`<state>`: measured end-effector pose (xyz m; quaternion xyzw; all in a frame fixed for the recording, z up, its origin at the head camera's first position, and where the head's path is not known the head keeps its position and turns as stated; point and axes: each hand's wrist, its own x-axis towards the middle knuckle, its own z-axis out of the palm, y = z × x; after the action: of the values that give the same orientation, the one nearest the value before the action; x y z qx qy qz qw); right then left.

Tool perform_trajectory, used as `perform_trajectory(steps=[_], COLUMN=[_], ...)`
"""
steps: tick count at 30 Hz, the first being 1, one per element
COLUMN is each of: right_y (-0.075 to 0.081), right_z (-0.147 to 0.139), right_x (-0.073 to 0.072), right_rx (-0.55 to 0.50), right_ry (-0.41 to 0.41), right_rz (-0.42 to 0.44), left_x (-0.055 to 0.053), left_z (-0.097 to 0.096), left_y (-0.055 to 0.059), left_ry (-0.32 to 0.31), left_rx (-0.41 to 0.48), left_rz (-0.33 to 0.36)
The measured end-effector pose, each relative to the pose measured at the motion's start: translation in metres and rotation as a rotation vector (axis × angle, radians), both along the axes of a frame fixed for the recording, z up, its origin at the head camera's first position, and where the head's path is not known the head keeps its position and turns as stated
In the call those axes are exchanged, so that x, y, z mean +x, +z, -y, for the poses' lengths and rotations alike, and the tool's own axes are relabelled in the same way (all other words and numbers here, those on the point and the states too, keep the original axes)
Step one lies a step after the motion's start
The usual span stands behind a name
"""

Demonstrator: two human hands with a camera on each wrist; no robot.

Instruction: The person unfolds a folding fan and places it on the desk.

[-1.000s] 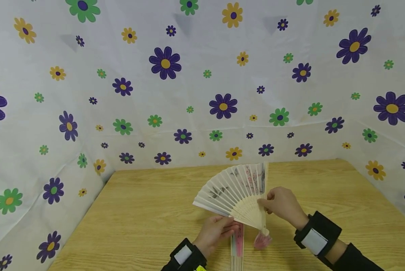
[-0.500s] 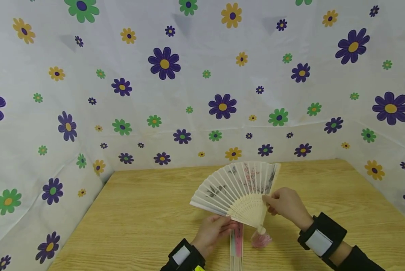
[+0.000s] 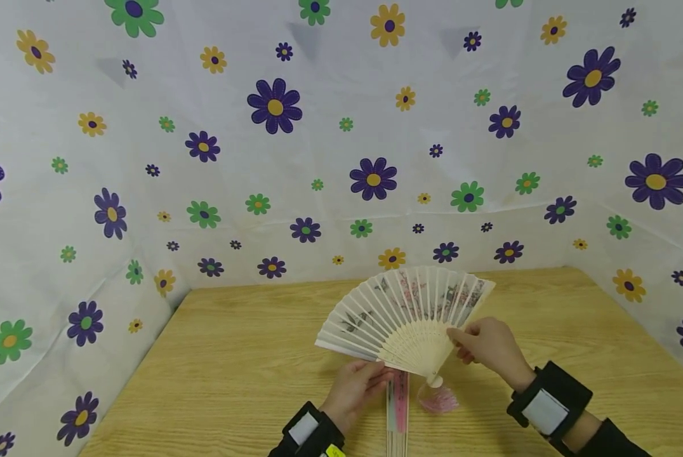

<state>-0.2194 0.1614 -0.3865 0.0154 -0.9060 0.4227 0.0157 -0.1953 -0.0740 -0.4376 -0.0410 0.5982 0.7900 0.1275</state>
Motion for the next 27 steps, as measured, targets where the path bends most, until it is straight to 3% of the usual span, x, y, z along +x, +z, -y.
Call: perform_trajectory(steps=[4,13,21,27], right_y=[-0.005,-0.007,-0.013,-0.015], right_z=[-0.002,-0.003,-0.006,-0.007], right_x=[0.001,0.002,0.004,0.005], right_rx=[-0.079,-0.104,-0.205,-0.256], right_ry=[-0.023,-0.039,-0.047,-0.053], right_rz=[0.030,0.044,0.166,0.169], left_x=[-0.001,-0.003,-0.001,-0.003], left_z=[0.001,0.003,0.004,0.004], left_y=[0.000,0.003,0.005,0.005], left_ry=[0.020,0.026,0.049,0.062], left_rx=[0.003,-0.006,-0.027,-0.014], left_rz=[-0.006,-0.002,-0.020,-0.015])
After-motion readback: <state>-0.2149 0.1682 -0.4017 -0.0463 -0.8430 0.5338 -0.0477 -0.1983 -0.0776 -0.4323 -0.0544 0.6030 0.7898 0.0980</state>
